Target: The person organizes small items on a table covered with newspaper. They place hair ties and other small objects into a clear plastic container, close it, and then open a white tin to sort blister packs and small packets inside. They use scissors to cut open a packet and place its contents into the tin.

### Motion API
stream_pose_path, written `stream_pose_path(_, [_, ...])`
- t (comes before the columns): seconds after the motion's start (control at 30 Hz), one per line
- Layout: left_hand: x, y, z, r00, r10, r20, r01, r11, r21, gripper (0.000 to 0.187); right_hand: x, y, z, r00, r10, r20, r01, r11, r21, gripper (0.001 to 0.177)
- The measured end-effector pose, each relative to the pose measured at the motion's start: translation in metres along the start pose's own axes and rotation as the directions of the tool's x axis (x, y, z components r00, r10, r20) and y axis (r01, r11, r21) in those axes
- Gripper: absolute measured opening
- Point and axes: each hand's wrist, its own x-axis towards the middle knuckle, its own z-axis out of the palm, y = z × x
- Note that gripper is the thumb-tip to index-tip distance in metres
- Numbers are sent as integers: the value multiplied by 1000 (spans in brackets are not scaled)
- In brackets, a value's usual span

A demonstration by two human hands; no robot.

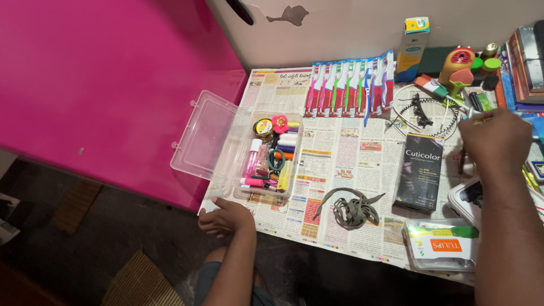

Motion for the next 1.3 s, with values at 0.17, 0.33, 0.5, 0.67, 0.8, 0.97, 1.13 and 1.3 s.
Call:
stream_pose_path(0.17, [13, -2, 10, 987, -38, 154, 10, 983, 183, 65, -4, -20, -25, 954, -154, -257, 240, 906, 350, 25])
stream_pose_path(0.33, [11, 12, 6, 955, -101, 280, 21, 960, 278, 73, -18, -55, -40, 961, -155, -229, 254, 818, 515, 23])
stream_pose_path(0.5, [7, 17, 2, 966, -61, 251, -17, 955, 296, 77, -40, -102, -41, 989, -144, -28, 133, 793, 594, 42])
stream_pose_path(0.67, [6, 20, 5, 975, -72, 212, -3, 943, 333, 82, -67, -148, -27, 950, -213, 231, -17, 700, 714, 54])
stream_pose_path(0.8, [5, 27, 2, 980, -63, 189, -14, 925, 380, 84, -98, -191, -8, 910, -230, 345, -152, 589, 794, 55])
stream_pose_path(0.97, [6, 37, -9, 961, -107, 256, -6, 915, 404, 87, -152, -243, 19, 893, -227, 388, -159, 648, 744, 55])
stream_pose_path(1.13, [7, 41, -18, 952, -86, 295, -44, 912, 408, 89, -153, -289, 48, 906, -336, 258, 148, 821, 551, 51])
stream_pose_path(1.3, [9, 45, -25, 937, -105, 332, -45, 909, 415, 90, -140, -323, 73, 864, -414, 285, 276, 864, 421, 49])
